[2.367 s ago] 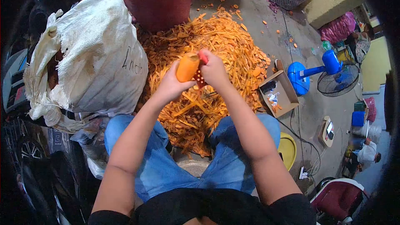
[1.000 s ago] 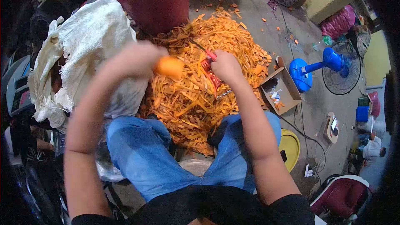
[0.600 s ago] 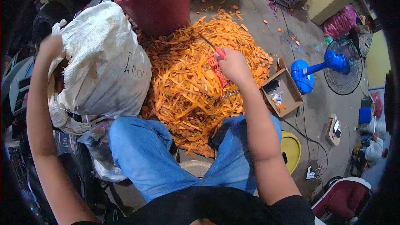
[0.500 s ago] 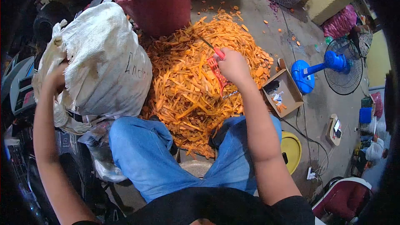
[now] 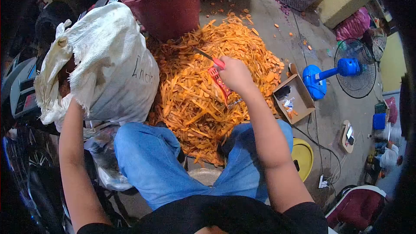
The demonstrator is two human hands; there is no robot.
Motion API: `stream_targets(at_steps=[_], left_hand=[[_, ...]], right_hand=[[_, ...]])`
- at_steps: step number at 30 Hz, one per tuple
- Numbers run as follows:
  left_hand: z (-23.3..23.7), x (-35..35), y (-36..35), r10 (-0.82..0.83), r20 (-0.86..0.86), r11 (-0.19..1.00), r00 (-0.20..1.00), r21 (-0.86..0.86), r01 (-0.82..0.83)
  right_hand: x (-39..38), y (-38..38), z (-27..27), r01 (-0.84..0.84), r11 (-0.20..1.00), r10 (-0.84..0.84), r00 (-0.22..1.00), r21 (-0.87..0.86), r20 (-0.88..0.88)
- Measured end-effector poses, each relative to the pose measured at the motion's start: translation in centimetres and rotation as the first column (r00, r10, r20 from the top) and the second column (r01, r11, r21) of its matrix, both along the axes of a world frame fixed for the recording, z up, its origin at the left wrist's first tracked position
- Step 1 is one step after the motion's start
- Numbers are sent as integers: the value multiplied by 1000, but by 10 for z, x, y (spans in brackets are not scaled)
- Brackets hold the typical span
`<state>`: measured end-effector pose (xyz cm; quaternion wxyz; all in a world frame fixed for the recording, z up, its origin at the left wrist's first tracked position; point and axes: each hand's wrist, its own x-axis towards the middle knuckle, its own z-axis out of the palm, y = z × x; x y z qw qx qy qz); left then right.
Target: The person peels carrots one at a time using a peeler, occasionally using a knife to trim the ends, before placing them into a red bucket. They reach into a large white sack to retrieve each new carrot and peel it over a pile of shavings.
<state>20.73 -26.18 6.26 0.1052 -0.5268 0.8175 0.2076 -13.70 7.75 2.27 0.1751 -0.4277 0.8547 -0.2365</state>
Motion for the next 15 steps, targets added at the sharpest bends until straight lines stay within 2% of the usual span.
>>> stream_targets(at_steps=[13,15], left_hand=[[8,20,-9,60,-16,997,998,-40,-61],[10,26,-9,78,-12,996,997,-51,-78]], right_hand=[[-2,1,1,4,1000,-5,999,-25,-35],[1,0,3,11,999,-10,1000,49,-12]])
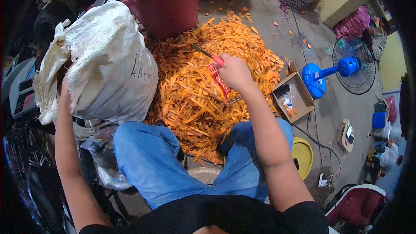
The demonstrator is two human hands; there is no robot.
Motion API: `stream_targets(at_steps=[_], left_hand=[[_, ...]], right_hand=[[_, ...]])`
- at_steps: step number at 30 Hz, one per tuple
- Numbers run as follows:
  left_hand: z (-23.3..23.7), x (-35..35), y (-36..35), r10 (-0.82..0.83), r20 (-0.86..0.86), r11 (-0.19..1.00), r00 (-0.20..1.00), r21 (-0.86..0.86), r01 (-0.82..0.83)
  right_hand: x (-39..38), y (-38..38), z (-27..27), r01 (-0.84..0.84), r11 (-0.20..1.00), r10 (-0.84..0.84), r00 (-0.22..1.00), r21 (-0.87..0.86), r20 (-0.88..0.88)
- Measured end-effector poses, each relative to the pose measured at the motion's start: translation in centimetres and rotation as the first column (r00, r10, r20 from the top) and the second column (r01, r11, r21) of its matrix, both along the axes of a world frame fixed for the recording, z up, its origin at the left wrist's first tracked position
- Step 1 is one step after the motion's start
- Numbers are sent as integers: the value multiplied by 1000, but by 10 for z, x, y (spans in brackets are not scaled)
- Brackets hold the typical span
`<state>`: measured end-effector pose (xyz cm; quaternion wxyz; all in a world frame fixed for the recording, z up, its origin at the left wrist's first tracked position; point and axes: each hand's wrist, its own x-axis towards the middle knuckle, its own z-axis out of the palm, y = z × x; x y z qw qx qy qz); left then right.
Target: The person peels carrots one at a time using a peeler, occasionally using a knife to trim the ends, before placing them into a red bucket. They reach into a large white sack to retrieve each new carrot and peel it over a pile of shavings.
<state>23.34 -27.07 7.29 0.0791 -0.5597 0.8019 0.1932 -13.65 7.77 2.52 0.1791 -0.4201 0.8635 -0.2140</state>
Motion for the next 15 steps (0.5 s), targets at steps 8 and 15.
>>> stream_targets(at_steps=[8,15], left_hand=[[2,16,-1,51,-2,998,999,-30,-51],[7,19,-12,93,-4,992,996,-86,-94]], right_hand=[[-1,1,-2,-41,999,40,999,-28,-21],[-7,4,-6,-65,997,62,995,-42,-77]])
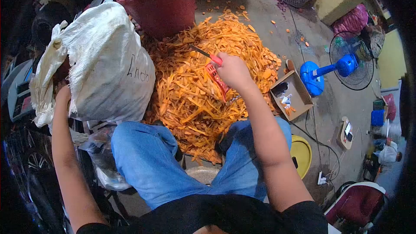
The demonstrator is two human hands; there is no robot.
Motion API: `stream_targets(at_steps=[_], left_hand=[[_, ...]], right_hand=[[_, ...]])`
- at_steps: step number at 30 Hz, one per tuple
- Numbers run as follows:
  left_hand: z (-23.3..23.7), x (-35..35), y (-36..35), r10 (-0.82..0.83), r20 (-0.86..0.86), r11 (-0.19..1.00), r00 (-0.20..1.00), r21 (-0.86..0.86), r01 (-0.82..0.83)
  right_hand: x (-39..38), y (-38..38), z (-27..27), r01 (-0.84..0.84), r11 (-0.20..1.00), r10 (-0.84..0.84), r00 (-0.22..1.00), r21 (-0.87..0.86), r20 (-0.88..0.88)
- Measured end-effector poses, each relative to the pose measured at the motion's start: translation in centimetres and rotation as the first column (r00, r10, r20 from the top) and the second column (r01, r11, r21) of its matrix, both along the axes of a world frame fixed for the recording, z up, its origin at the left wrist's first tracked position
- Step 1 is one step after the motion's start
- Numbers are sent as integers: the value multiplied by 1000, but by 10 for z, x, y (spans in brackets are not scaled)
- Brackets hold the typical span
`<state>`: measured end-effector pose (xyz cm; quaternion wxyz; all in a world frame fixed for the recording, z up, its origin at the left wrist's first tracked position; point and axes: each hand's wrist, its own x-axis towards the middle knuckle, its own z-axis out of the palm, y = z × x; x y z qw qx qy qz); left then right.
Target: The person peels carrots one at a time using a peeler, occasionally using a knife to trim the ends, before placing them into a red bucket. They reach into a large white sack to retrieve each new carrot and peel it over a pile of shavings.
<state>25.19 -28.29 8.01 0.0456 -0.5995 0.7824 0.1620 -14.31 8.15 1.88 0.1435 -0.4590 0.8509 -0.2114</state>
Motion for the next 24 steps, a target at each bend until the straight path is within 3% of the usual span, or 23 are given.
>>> stream_targets(at_steps=[17,24], left_hand=[[12,15,-31,71,-32,995,997,-68,-73],[20,23,-29,94,-126,992,988,-68,-103]], right_hand=[[0,-3,0,-26,1000,25,999,13,46],[3,-3,1,-46,998,44,998,33,45]])
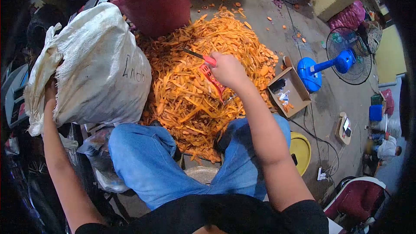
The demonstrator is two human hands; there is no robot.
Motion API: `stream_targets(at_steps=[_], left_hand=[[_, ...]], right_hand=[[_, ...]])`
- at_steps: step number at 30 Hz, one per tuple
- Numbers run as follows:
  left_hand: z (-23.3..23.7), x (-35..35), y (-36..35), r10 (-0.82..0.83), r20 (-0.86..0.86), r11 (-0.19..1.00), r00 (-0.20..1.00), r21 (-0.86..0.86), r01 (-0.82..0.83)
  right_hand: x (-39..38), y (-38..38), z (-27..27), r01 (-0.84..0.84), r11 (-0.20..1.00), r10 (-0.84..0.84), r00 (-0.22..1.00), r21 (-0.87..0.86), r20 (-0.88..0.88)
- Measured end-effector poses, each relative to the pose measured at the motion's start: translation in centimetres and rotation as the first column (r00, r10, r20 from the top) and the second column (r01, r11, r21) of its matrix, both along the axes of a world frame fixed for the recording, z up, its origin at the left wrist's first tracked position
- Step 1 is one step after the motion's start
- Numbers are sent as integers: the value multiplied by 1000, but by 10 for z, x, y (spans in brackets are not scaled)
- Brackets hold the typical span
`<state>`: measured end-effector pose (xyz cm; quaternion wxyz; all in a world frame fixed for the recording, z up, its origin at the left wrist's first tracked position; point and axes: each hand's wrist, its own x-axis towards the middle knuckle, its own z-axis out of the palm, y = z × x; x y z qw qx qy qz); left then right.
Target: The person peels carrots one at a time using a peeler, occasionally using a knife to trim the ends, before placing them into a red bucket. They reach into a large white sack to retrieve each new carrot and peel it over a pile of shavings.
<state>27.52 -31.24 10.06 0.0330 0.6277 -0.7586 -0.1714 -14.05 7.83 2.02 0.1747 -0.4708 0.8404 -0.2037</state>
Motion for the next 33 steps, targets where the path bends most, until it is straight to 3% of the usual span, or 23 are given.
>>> stream_targets(at_steps=[3,5,7,9,10,11,13,15,17,19,21,23,24,25,26,30,31,33], left_hand=[[7,-3,5,1,-77,1000,997,1,-1],[16,-17,21,-76,-475,995,876,21,98],[26,-35,52,-112,-790,982,603,3,186],[36,-52,89,-114,-966,968,231,-56,244],[41,-66,115,-30,-989,942,146,21,334],[47,-86,143,58,-996,901,68,81,426],[43,-132,189,356,-926,740,-122,200,642],[24,-165,216,493,-870,532,10,310,788],[8,-204,252,677,-728,373,106,463,804],[-20,-235,269,797,-584,232,156,535,813],[-58,-253,280,808,-569,206,150,512,834],[-80,-265,294,802,-557,200,216,591,781],[-78,-269,303,793,-550,230,263,669,707],[-90,-271,305,819,-503,184,277,687,703],[-97,-272,307,820,-490,149,296,681,717],[-109,-279,314,798,-509,88,322,628,773],[-106,-282,318,800,-506,86,322,628,773],[-97,-287,325,792,-517,241,324,753,612]], right_hand=[[2,-3,0,11,1000,-11,1000,-8,-17],[0,-3,-3,29,999,-29,999,-23,-13],[0,-4,-3,35,999,-36,999,-34,-5],[2,-6,1,158,987,-155,985,-38,74],[2,-6,-7,192,968,-179,980,-162,90],[3,-9,-10,172,970,-157,983,-169,96],[3,-12,-11,341,858,-183,901,-383,392],[3,-13,-7,406,840,-226,865,-360,448],[2,-15,-7,650,608,-65,613,-456,788],[-2,-10,0,653,612,-135,642,-446,754],[-2,-9,5,758,549,-206,531,-353,822],[-4,-10,5,770,488,-183,551,-411,814],[-4,-11,4,803,440,-98,487,-401,868],[-3,-11,4,838,392,-8,415,-379,910],[-2,-9,5,852,438,-5,321,-286,947],[22,-17,-1,820,453,-123,445,-349,887],[30,-19,-3,768,478,-148,549,-426,823],[42,-20,-5,637,534,-183,728,-555,660]])
